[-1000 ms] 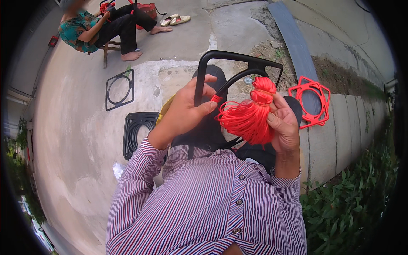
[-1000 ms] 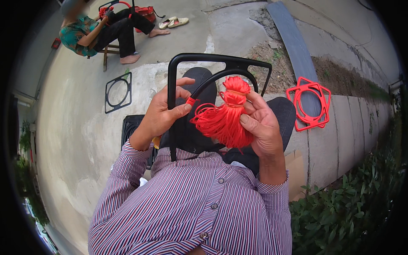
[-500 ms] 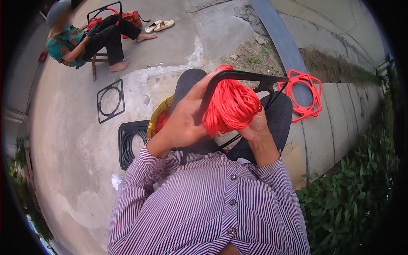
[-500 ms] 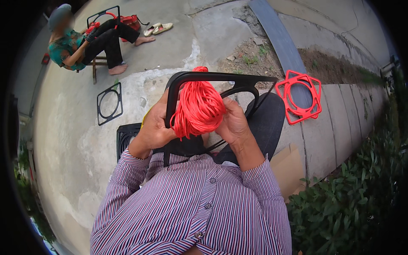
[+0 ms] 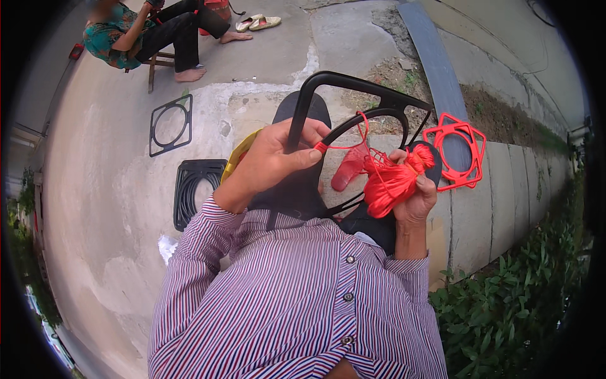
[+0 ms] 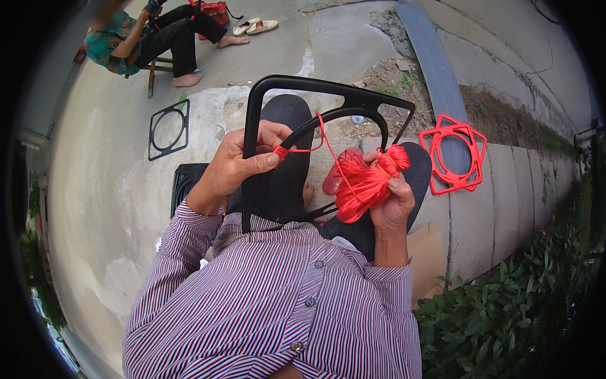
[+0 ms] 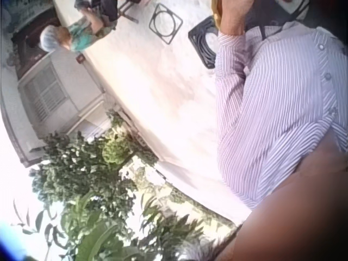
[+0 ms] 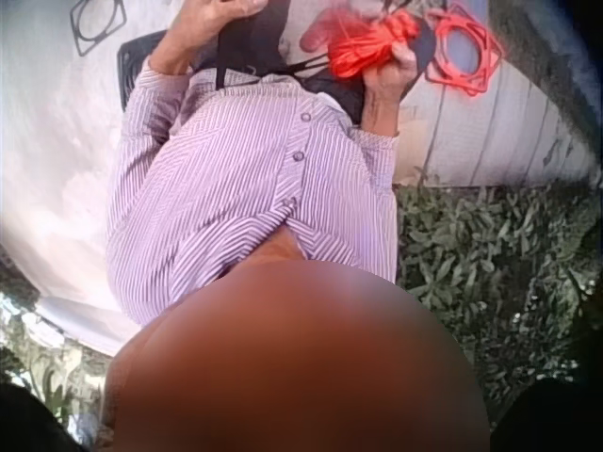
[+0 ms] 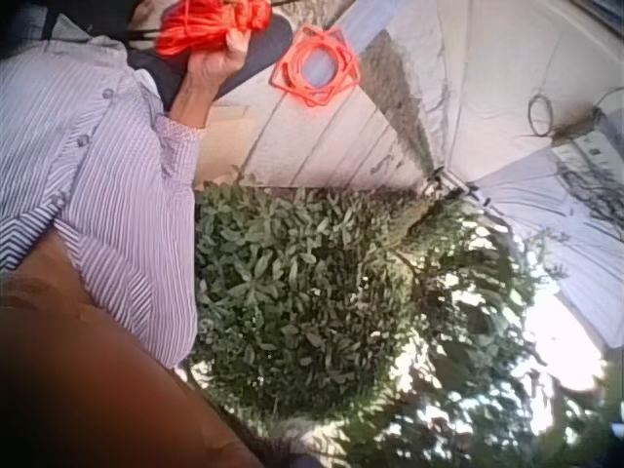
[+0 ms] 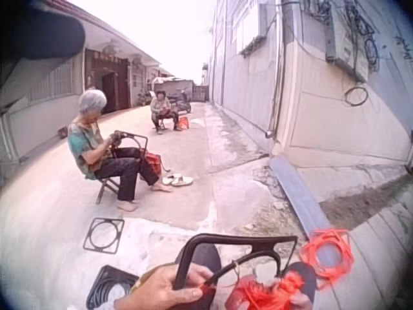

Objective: The person assembles red yarn bundles onto black plastic frames by hand.

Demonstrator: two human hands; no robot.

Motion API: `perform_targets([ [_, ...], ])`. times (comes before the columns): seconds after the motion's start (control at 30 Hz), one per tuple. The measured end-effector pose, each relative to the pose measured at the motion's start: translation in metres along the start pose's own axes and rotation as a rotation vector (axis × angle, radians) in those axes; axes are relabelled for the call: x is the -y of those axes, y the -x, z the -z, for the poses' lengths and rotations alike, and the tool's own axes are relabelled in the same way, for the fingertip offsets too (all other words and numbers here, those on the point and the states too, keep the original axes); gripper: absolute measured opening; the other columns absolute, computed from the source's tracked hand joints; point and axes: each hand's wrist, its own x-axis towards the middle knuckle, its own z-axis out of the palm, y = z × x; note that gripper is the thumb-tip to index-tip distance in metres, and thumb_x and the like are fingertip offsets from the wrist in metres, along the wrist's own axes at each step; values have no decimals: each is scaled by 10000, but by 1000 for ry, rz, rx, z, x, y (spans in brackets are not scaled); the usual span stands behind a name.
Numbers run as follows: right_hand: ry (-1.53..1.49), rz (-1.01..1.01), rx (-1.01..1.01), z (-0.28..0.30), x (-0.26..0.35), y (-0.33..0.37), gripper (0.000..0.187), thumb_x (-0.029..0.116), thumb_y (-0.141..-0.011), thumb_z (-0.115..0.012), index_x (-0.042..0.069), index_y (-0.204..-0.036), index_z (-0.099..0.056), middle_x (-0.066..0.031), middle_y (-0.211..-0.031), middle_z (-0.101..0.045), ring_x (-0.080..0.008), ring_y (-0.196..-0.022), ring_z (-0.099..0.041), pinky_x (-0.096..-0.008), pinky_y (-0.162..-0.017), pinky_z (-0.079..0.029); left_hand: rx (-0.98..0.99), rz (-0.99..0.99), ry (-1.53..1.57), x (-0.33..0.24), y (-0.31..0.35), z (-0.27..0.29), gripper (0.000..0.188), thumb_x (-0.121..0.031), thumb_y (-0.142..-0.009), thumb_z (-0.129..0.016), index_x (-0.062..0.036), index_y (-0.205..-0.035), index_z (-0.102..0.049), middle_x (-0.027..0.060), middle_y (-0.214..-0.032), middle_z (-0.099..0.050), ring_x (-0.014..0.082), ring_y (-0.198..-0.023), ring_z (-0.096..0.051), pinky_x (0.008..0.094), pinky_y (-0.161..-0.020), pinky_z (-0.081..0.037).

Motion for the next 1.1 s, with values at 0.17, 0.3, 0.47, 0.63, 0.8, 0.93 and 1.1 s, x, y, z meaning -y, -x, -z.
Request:
perform_targets([
  [0.17, -270, 169, 725, -43, 52, 7, 382, 375, -893, -575, 29, -986, -442, -209, -1009, -620, -360, -976, -616, -549, -1061, -325, 2, 179, 189, 0, -1, 12, 279, -110, -845, -662, 3, -1071, -545, 113, -829, -664, 161, -645, -637, 272, -663, -515],
  [0.3, -113, 39, 815, -59, 62, 16, 352, 381, -930, -525, 47, -990, -433, -140, -773, -621, -304, -698, -630, -508, -1017, -362, -1, 125, 215, 4, -2, 14, 316, -100, -859, -645, -10, -1121, -492, 116, -800, -656, 162, -643, -636, 265, -641, -513],
  [0.47, -263, -16, 59, -17, 60, 21, 393, 367, -958, -412, -1, -1075, -489, -117, -782, -577, -225, -620, -536, -426, -795, -450, -31, 178, 261, 2, -2, 19, 272, -84, -880, -627, -14, -1104, -489, 111, -787, -652, 161, -632, -632, 259, -632, -514],
  [0.63, -50, -66, -134, -42, 31, 1, 522, 165, -901, -547, -20, -1364, -394, -226, -1221, -576, -366, -1108, -592, -491, -1014, -430, -66, 203, 93, -3, 0, 2, 175, -55, -892, -584, 15, -1050, -555, 104, -853, -657, 162, -684, -638, 278, -642, -532],
  [0.8, 398, -110, 114, -102, 22, -26, 552, 72, -847, -697, -29, -1304, -403, -160, -1085, -646, -175, -978, -646, -299, -868, -520, 72, -268, -607, -7, -7, -6, 377, 38, -758, -609, 32, -1134, -585, 188, -1500, -318, 288, -1242, -492, 338, -990, -432],
  [0.93, 504, -52, 83, -110, 17, -45, 345, 95, -893, -664, -28, -1160, -483, -131, -995, -674, -138, -885, -653, -241, -776, -533, 111, -309, -489, -22, -12, -32, 482, -12, -816, -638, -11, -1289, -547, 168, -1521, -291, 319, -1372, -360, 385, -1075, -345],
  [1.1, -212, -193, -11, -50, -10, -45, 354, 245, -954, -542, -32, -1174, -548, -149, -1050, -679, -221, -956, -663, -379, -899, -511, 140, -277, -406, -13, -13, -16, 491, -91, -816, -677, -9, -1284, -551, 161, -1527, -286, 300, -1432, -252, 380, -1127, -258],
])
